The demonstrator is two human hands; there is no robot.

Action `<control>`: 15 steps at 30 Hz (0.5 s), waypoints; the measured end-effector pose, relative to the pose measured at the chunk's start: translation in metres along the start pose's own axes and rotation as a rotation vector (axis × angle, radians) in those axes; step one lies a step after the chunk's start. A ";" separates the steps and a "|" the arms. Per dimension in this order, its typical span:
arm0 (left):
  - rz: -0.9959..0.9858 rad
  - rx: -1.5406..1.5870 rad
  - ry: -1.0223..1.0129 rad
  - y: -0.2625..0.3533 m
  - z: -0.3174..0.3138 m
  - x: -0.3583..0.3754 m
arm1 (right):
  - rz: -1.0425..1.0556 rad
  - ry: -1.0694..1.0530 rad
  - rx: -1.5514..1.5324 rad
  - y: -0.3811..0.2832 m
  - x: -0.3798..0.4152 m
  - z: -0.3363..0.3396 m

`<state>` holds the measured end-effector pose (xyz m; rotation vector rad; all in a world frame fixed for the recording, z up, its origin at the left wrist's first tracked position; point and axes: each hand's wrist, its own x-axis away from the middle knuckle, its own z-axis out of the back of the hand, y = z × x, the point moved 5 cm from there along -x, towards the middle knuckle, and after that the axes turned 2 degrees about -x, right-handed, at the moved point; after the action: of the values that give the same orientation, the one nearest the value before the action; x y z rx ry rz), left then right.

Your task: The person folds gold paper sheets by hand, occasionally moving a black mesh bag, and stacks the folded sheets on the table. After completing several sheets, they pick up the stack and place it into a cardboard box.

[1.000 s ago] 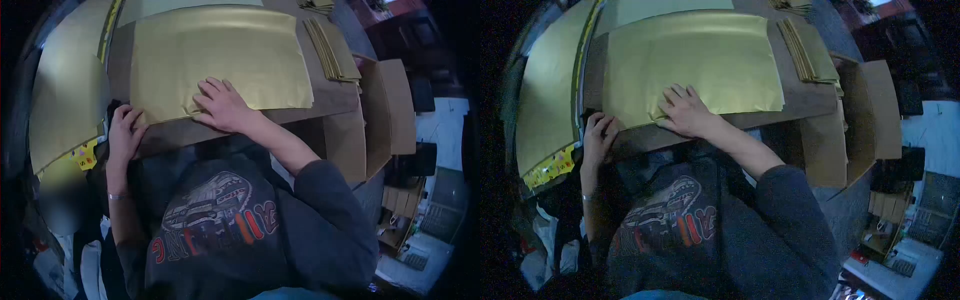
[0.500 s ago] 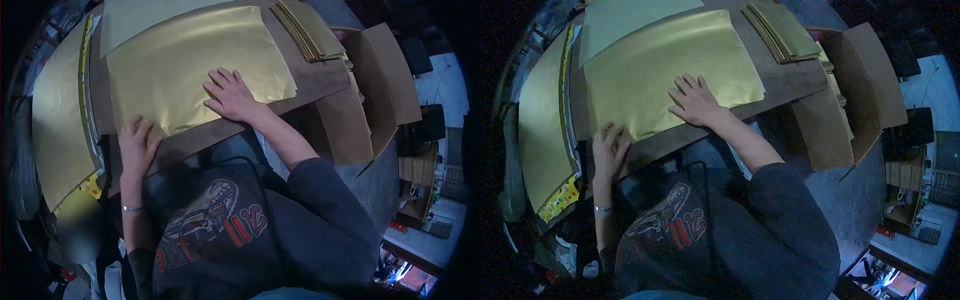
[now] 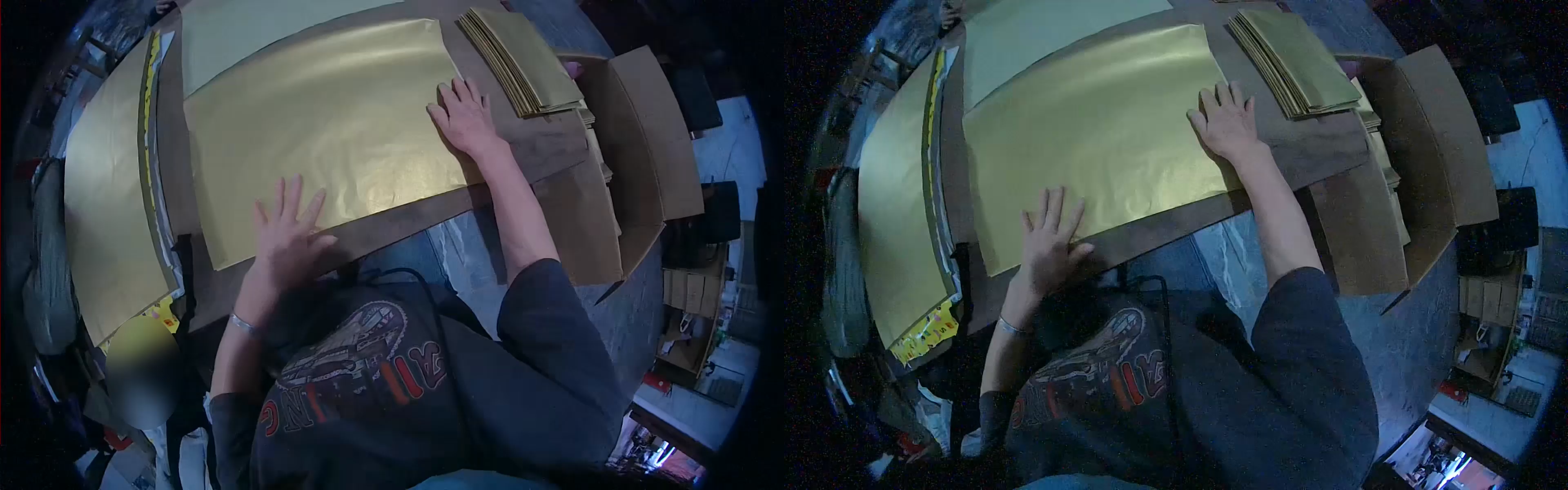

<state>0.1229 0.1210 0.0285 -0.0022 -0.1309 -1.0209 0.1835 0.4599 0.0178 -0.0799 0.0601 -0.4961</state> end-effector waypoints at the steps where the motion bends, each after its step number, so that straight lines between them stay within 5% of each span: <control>1: -0.053 0.036 0.030 0.008 0.004 -0.003 | 0.019 0.005 0.052 -0.008 -0.009 0.002; 7: -0.006 0.035 -0.007 0.011 0.014 -0.013 | 0.456 -0.091 -0.116 -0.101 -0.063 -0.020; 11: -0.035 0.087 0.002 0.004 0.002 -0.011 | 0.178 0.068 0.032 -0.042 -0.149 -0.004; 13: -0.006 0.144 -0.048 0.003 0.001 -0.012 | 0.047 0.438 0.002 0.011 -0.168 0.008; 15: -0.013 0.144 -0.026 0.002 -0.002 -0.011 | -0.255 0.305 -0.376 0.057 -0.190 0.012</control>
<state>0.1192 0.1310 0.0257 0.1161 -0.2283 -1.0224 0.0446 0.6009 0.0317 -0.3839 0.4464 -0.7445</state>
